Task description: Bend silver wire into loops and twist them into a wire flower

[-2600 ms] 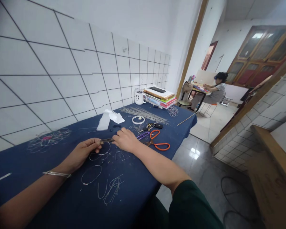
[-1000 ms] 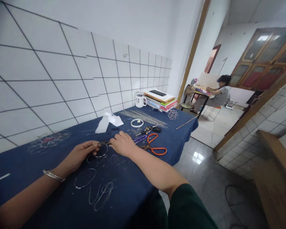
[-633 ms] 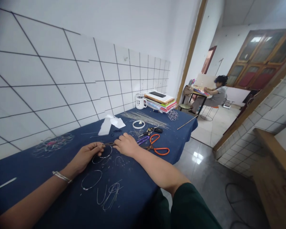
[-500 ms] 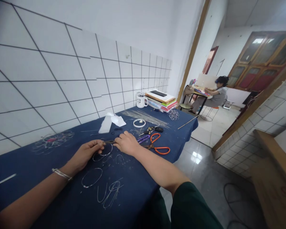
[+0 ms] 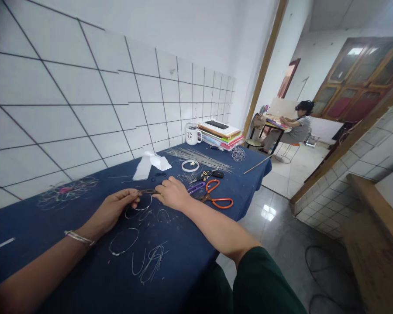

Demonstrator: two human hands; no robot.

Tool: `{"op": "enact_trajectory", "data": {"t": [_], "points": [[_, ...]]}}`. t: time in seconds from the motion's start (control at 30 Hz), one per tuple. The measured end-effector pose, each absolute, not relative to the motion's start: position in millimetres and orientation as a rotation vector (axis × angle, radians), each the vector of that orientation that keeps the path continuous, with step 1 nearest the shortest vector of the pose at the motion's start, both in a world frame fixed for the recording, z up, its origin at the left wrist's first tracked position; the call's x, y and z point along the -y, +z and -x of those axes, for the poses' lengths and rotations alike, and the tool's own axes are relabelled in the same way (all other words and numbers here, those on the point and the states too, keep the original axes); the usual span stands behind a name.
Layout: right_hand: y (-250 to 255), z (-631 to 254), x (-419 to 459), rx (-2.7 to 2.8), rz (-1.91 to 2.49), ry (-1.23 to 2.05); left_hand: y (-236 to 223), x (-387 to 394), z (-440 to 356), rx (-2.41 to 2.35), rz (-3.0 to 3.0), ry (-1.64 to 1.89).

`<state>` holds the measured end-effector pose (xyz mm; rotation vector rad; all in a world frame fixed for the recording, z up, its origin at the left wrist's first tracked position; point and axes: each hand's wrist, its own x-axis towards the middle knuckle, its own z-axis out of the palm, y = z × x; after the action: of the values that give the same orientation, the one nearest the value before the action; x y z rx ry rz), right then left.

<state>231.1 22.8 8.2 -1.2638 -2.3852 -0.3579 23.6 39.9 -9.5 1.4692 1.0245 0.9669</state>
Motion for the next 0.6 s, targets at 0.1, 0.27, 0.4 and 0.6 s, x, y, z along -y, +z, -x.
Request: {"op": "enact_trajectory", "data": {"t": [0.1, 0.27, 0.4, 0.6], "points": [[7.1, -230.7, -22.2, 2.363, 1.247, -0.347, -8.9, -38.8, -23.7, -1.032, -1.443, 0.99], [7.4, -230.8, -21.8, 2.377, 1.23, -0.32, -8.0, -38.3, -24.3, -1.02, -1.409, 0.985], [5.9, -229.7, -23.2, 2.378, 1.253, -0.272, -7.4, -38.5, -24.2, -1.033, -1.397, 0.999], [3.3, -227.5, -27.5, 2.382, 1.25, -0.166, -6.4, -37.9, -23.1, -1.013, -1.406, 1.037]]}}
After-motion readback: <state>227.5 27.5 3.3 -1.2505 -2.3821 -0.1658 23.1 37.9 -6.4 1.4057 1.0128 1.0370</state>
